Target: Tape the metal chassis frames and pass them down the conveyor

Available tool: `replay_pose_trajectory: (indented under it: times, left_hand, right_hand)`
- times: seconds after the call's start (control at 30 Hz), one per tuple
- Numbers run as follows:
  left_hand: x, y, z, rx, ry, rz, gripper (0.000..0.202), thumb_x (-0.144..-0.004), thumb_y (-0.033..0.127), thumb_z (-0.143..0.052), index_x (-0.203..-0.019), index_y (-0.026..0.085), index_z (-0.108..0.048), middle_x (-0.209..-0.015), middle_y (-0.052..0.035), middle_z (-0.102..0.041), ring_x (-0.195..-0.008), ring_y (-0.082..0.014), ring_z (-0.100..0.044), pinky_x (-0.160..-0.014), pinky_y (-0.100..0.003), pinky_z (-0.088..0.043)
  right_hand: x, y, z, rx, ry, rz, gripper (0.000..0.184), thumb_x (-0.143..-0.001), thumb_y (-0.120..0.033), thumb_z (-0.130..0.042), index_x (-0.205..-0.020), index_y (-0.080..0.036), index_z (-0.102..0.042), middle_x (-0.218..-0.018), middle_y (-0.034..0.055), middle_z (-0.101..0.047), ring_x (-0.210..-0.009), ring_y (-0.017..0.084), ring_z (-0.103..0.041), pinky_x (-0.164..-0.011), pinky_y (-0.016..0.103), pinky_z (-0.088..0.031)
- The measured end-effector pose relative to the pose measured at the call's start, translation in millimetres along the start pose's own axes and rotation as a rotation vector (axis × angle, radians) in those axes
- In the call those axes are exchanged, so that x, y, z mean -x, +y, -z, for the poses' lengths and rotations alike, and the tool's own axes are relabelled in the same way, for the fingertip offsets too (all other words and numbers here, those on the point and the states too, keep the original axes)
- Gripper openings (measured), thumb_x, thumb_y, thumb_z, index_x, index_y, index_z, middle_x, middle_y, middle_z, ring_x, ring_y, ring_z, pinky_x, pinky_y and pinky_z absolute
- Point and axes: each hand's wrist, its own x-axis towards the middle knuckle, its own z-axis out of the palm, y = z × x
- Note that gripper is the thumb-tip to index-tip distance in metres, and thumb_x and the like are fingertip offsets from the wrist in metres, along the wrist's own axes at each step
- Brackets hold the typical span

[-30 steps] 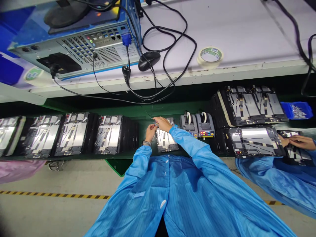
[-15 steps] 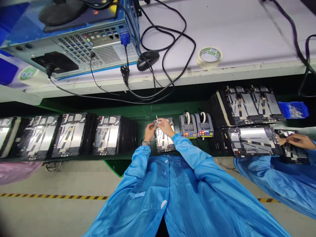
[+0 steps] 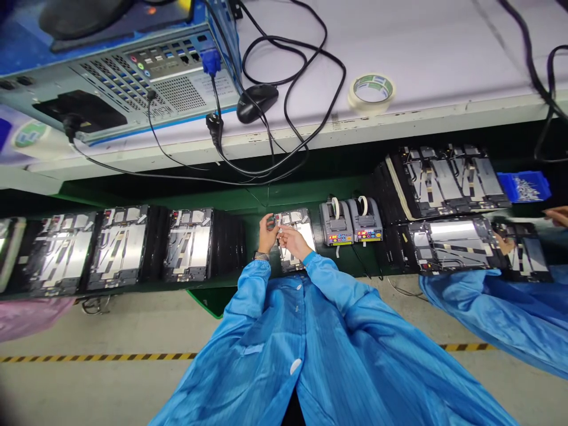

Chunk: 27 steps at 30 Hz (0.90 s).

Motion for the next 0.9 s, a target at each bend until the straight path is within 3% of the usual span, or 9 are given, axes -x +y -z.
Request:
replay_pose_trajectory:
  times: [0.23, 0.73, 0.9]
  left_hand:
    - [1.7, 10.1, 0.6, -0.018, -0.035, 0.016, 0.036, -0.088, 0.02, -0.066, -0.124, 0.026, -0.065, -0.143, -0.0101, -0.049, -0.114, -0.0204, -0.061, -0.097, -0.035, -0.051]
    - [-1.1, 11.2, 1.2, -0.078, -0.07, 0.025, 0.028, -0.088, 0.017, -0.066, -0.115, 0.025, -0.07, -0.146, -0.0103, -0.044, -0.112, -0.0213, -0.061, -0.1, -0.039, -0.05]
    - [-1.8, 11.4, 1.9, -0.085, -0.08, 0.014, 0.026, -0.088, 0.017, -0.066, -0.112, 0.025, -0.072, -0.146, -0.011, -0.044, -0.129, -0.0262, -0.055, -0.1, -0.039, -0.05]
  right_hand:
    - [-0.4, -5.5, 0.5, -0.013, 0.012, -0.031, 0.033, -0.085, -0.026, -0.063, -0.117, -0.02, -0.062, -0.076, 0.0012, -0.067, -0.057, 0.014, -0.052, -0.054, 0.025, -0.039]
    - [-5.8, -13.1, -1.0, 0.004, 0.079, -0.035, 0.023, -0.085, -0.032, -0.061, -0.103, -0.018, -0.066, -0.077, 0.0024, -0.067, -0.057, 0.013, -0.05, -0.056, 0.025, -0.04]
    - [-6.6, -14.2, -0.5, -0.005, 0.075, -0.038, 0.022, -0.089, -0.034, -0.059, -0.101, -0.017, -0.067, -0.077, 0.0032, -0.066, -0.058, 0.013, -0.051, -0.056, 0.025, -0.04]
